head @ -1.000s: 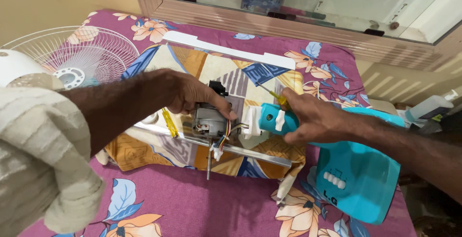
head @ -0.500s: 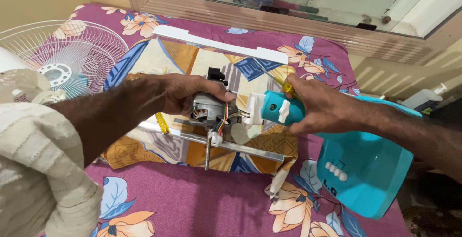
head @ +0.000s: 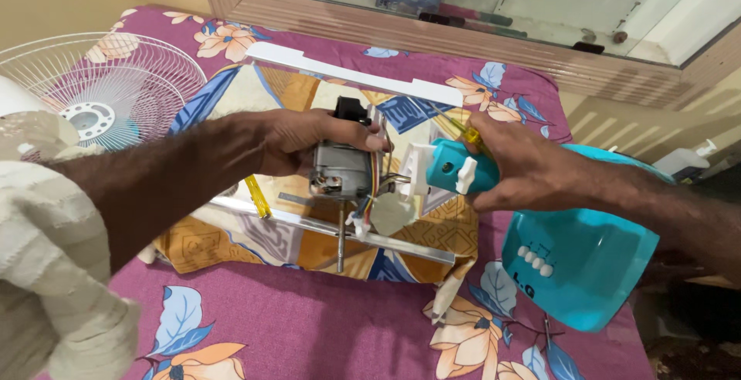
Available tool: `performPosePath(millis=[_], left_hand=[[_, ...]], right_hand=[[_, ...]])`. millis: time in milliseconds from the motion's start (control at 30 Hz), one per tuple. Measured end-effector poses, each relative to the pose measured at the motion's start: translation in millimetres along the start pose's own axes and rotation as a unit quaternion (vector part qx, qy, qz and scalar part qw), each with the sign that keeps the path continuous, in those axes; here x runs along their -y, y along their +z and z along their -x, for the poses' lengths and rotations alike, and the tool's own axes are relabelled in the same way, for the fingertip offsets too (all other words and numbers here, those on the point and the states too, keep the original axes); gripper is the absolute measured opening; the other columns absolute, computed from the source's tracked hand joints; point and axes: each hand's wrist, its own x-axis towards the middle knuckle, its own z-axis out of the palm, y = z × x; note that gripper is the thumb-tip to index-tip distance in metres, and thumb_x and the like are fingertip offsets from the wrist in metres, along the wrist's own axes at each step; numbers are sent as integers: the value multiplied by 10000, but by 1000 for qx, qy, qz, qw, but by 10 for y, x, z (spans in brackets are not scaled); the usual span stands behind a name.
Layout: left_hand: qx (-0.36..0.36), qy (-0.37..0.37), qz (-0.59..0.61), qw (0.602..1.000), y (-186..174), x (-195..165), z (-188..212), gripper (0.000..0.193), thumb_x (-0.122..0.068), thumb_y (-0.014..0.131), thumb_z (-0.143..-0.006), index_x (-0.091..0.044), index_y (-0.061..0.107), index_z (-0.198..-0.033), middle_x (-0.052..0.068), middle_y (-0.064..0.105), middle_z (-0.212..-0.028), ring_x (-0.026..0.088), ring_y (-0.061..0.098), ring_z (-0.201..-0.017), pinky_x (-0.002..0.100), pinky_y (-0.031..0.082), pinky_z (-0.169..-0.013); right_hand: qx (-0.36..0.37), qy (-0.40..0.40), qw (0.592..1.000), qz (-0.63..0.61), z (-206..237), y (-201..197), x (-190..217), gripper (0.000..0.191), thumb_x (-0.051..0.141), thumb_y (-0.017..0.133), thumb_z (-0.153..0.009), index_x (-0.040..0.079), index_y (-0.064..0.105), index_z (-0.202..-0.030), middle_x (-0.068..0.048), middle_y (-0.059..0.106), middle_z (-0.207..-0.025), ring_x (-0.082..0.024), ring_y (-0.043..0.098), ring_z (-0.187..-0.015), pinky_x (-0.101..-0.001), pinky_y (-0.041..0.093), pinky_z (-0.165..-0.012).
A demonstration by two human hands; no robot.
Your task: The person uses a screwdriver to adjust and tighten components on the motor and base of a disassembled electric fan. They repeatedly connect and disconnect the motor from the fan base, manipulating wires and securing parts with the screwdriver.
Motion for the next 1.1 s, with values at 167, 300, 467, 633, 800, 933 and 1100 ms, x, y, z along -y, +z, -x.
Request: performPosePath(millis=[167,300,467,633,800,933,1100], left_hand=[[-9,73,-108,991,46,-261,-11,927,-199,872,-548,-169,526,-1408,-6,687,-1336,188,657,-1179,431,550,-1013],[13,191,-204,960,95,-430,-1,931,-156,920,-529,-118,571,-1392,33,722,-1291,184,673,-1189,367,519,-1066],[-25,302,-396,867,278,-463,30,738,-187,951,-557,-88,666,-1230,60,764,-1087,187,740,-1014,320,614,-944],[-61,336,-514,787,336,-360,47,698,-190,941,-604,-128,648,-1235,46,736,-1118,206,737,-1045,355,592,-964],[-40,504,-618,603,211,-218,-60,624,-184,940,-644,-126,672,-1205,44,658,-1292,310,561,-1261,451,478,-1105],[-61,578,-671,461,77,-39,-121,586,-180,898,-675,-177,677,-1218,45,640,-1368,328,523,-1335,457,450,-1162],[-47,560,-681,469,47,194,-216,622,-197,868,-655,-192,672,-1246,25,594,-1391,346,456,-1370,490,406,-1195]], right_hand=[[-72,-160,985,-4,-23,23,-200,792,279,869,-704,-26,412,-1274,-214,585,-1064,-368,603,-1052,-510,503,-838],[-107,-109,988,14,-47,43,-317,690,300,845,-744,22,462,-1246,-192,577,-1056,-369,607,-1035,-515,501,-842],[-158,-54,984,60,-47,126,-409,610,258,841,-765,29,494,-1212,-203,569,-1062,-393,601,-1030,-526,500,-819],[-250,-139,954,90,-32,216,-512,558,196,834,-755,12,507,-1168,-201,597,-1051,-401,634,-1004,-488,524,-802],[-278,-125,943,135,-15,260,-503,555,166,872,-692,9,533,-1103,-190,609,-1005,-393,626,-946,-492,513,-769],[-303,-118,930,169,32,349,-439,514,123,869,-657,28,566,-1062,-127,676,-1115,-352,627,-967,-495,494,-757],[-332,-155,906,210,-1,443,-440,454,142,885,-692,60,551,-988,-81,700,-1213,-296,624,-1015,-495,445,-820]])
